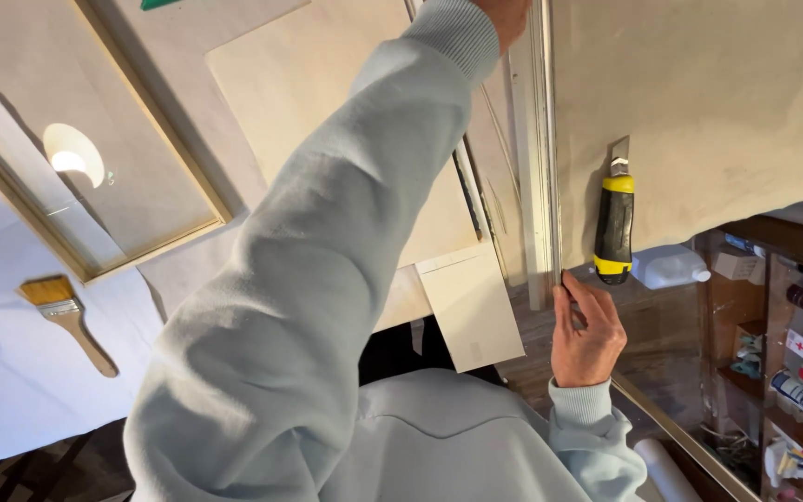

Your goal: Precise cutting of a mat or backing board using a utility knife and metal straight edge for art framing.

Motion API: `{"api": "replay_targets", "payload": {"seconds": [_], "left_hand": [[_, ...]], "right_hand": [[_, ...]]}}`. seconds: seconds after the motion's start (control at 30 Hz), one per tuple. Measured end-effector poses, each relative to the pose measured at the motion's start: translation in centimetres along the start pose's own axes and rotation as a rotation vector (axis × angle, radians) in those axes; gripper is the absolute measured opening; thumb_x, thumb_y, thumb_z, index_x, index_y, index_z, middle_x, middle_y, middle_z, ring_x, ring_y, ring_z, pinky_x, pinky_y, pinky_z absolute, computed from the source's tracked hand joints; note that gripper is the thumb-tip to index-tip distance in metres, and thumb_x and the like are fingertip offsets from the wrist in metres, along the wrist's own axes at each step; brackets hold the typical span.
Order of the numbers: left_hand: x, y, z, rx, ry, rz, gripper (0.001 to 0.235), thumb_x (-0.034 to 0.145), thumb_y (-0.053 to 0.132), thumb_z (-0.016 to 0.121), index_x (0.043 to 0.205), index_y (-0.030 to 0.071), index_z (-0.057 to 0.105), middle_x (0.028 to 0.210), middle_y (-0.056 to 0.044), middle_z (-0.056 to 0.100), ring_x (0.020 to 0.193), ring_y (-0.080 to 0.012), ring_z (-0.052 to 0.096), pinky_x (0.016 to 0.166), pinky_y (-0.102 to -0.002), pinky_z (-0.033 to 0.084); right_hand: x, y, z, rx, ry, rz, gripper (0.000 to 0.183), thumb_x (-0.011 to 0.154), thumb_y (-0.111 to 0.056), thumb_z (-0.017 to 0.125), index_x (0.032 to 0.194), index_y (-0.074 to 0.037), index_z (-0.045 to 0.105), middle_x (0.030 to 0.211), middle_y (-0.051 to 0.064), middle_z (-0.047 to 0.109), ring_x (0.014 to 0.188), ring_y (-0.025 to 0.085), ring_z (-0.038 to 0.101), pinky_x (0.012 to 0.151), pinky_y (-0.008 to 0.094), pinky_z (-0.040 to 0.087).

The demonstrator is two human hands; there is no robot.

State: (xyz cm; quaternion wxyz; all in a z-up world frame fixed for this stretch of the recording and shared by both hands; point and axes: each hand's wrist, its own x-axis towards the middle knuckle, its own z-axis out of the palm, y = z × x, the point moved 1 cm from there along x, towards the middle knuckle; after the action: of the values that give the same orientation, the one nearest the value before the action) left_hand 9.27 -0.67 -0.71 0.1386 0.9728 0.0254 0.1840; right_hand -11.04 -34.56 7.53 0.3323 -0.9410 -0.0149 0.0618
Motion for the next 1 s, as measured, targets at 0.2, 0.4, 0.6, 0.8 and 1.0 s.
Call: {"api": "replay_targets", "payload": {"seconds": [0.2, 0.4, 0.6, 0.8, 1.0], "left_hand": [[-4.7, 1.4, -4.0, 0.034, 0.047, 0.033, 0.094, 0.074, 0.014, 0.104, 0.154, 0.028, 0.056, 0.156, 0.000, 0.054, 0.149, -0.0276, 0.051, 0.121, -0.055, 0.045], [-20.9, 1.9, -16.5, -0.110, -0.414, -0.156, 0.107, 0.077, 0.051, 0.093, 0.167, 0.019, 0.046, 0.178, -0.019, 0.027, 0.164, -0.0478, 0.021, 0.126, -0.075, 0.013], [-25.7, 2.4, -17.3, -0.048, -0.369, -0.274, 0.094, 0.086, 0.056, 0.084, 0.165, 0.019, 0.050, 0.178, -0.017, 0.031, 0.163, -0.0422, 0.026, 0.127, -0.073, 0.017], [-26.7, 3.0, -17.5, -0.033, -0.297, -0.363, 0.090, 0.088, 0.060, 0.084, 0.161, 0.017, 0.054, 0.175, -0.017, 0.035, 0.160, -0.0444, 0.031, 0.126, -0.072, 0.021], [-27.4, 3.3, -17.1, -0.025, -0.281, -0.404, 0.090, 0.088, 0.064, 0.081, 0.161, 0.019, 0.054, 0.175, -0.016, 0.035, 0.160, -0.0445, 0.032, 0.127, -0.071, 0.020]], "right_hand": [[2.7, -4.6, -0.7, -0.065, -0.011, -0.111, 0.028, 0.103, -0.006, 0.083, 0.129, 0.003, 0.079, 0.121, 0.018, 0.071, 0.091, 0.029, 0.073, 0.066, 0.033, 0.064], [7.6, -9.4, 3.7, 0.223, -0.316, -0.148, 0.031, 0.106, -0.009, 0.071, 0.135, -0.001, 0.073, 0.127, 0.024, 0.074, 0.109, 0.038, 0.076, 0.078, 0.042, 0.067], [8.5, -12.4, 4.9, 0.210, -0.378, -0.175, 0.036, 0.101, -0.005, 0.076, 0.136, 0.003, 0.070, 0.124, 0.026, 0.074, 0.111, 0.041, 0.075, 0.083, 0.041, 0.067], [7.9, -12.9, 5.0, 0.153, -0.351, -0.198, 0.038, 0.100, -0.004, 0.078, 0.137, 0.001, 0.071, 0.123, 0.024, 0.075, 0.109, 0.039, 0.075, 0.080, 0.039, 0.068], [7.5, -13.0, 5.1, 0.157, -0.354, -0.144, 0.039, 0.099, -0.007, 0.080, 0.136, 0.000, 0.071, 0.123, 0.023, 0.076, 0.110, 0.036, 0.076, 0.081, 0.038, 0.068]]}}
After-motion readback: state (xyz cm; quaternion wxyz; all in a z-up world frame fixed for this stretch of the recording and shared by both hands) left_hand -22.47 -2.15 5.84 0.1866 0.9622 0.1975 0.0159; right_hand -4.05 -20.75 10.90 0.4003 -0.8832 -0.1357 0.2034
